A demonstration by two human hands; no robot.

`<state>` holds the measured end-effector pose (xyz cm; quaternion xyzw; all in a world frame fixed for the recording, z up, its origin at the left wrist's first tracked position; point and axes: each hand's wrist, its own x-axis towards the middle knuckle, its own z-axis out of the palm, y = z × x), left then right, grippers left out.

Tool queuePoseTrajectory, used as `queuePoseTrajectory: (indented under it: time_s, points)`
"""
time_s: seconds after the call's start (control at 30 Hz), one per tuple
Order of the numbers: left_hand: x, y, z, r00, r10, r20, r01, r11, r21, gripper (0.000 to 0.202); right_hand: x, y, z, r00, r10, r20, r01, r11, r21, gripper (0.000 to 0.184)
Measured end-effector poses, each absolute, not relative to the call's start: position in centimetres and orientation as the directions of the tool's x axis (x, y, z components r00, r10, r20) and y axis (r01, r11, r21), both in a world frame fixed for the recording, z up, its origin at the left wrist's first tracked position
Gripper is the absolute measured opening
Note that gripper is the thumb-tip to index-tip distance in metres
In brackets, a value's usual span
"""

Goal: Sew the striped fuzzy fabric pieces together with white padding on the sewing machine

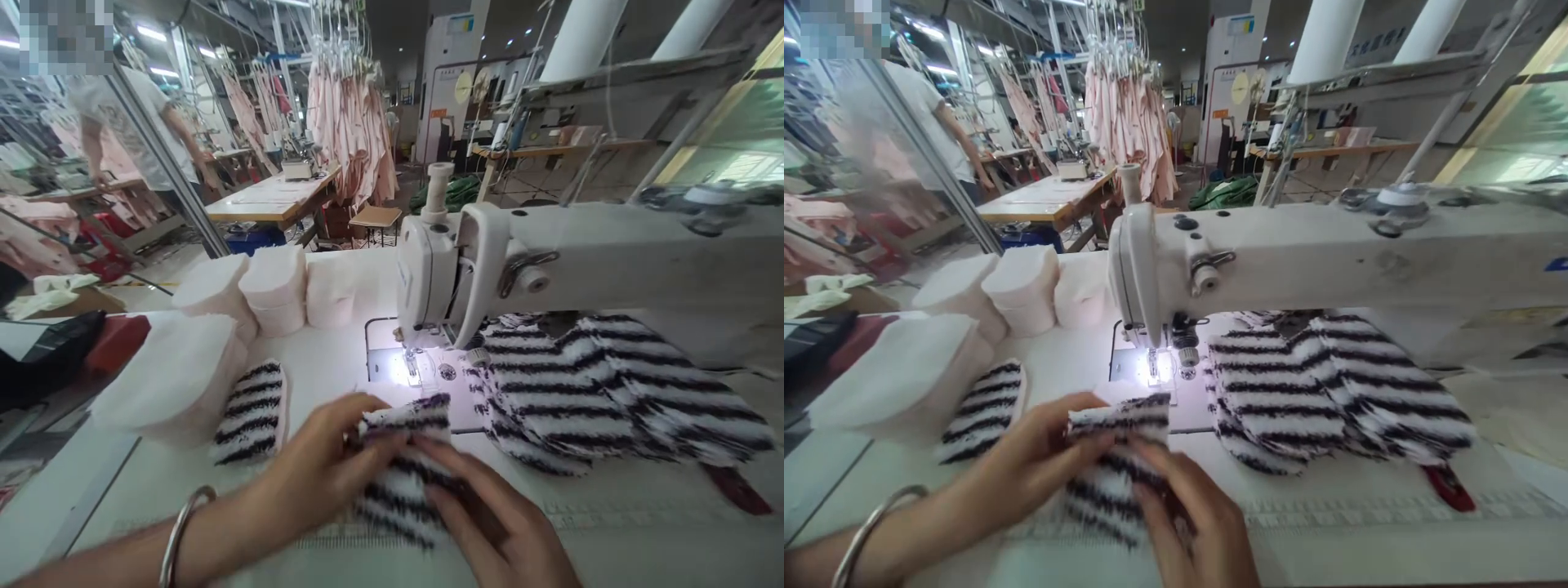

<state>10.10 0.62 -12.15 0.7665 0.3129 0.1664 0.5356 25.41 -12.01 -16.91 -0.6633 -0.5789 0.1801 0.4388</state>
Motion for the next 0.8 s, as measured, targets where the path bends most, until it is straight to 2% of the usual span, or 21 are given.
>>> queuePoseTrajectory:
  time_s: [0.07, 0.17, 0.27, 0.47, 0.67, 0.8]
  points:
    - [10.0, 2.7, -12.6, 0.717, 0.697, -0.002, 0.441, -0.451, 0.776, 0.016, 24.8, -10.2, -17.3, 0.302, 0.920, 0.250, 0.609, 0.015, -0.793, 0.029]
    - [10.1, 4.9, -13.4, 0.719, 0.695, -0.025, 0.552, -0.549, 0.628, 0.012, 24.4, -8.8, -17.9, 0.354, 0.901, 0.250, 0.678, -0.063, -0.732, 0.024]
    - [10.3, 5.4, -13.5, 0.731, 0.680, -0.053, 0.554, -0.547, 0.628, 0.012, 24.6, -8.7, -17.6, 0.327, 0.920, 0.215, 0.710, -0.088, -0.699, 0.022]
    - [10.2, 4.7, -12.2, 0.720, 0.689, -0.085, 0.577, -0.525, 0.626, 0.012, 25.0, -9.0, -16.1, 0.297, 0.946, 0.131, 0.697, -0.120, -0.707, 0.023]
    - [9.6, 4.8, -13.1, 0.746, 0.659, -0.101, 0.578, -0.563, 0.591, 0.015, 24.2, -8.8, -17.7, 0.267, 0.916, 0.300, 0.794, -0.033, -0.607, 0.026]
    - [9.9, 5.0, -13.4, 0.756, 0.654, 0.036, 0.607, -0.720, 0.337, 0.027, 23.7, -9.1, -17.4, 0.217, 0.884, 0.414, 0.871, 0.016, -0.490, 0.031]
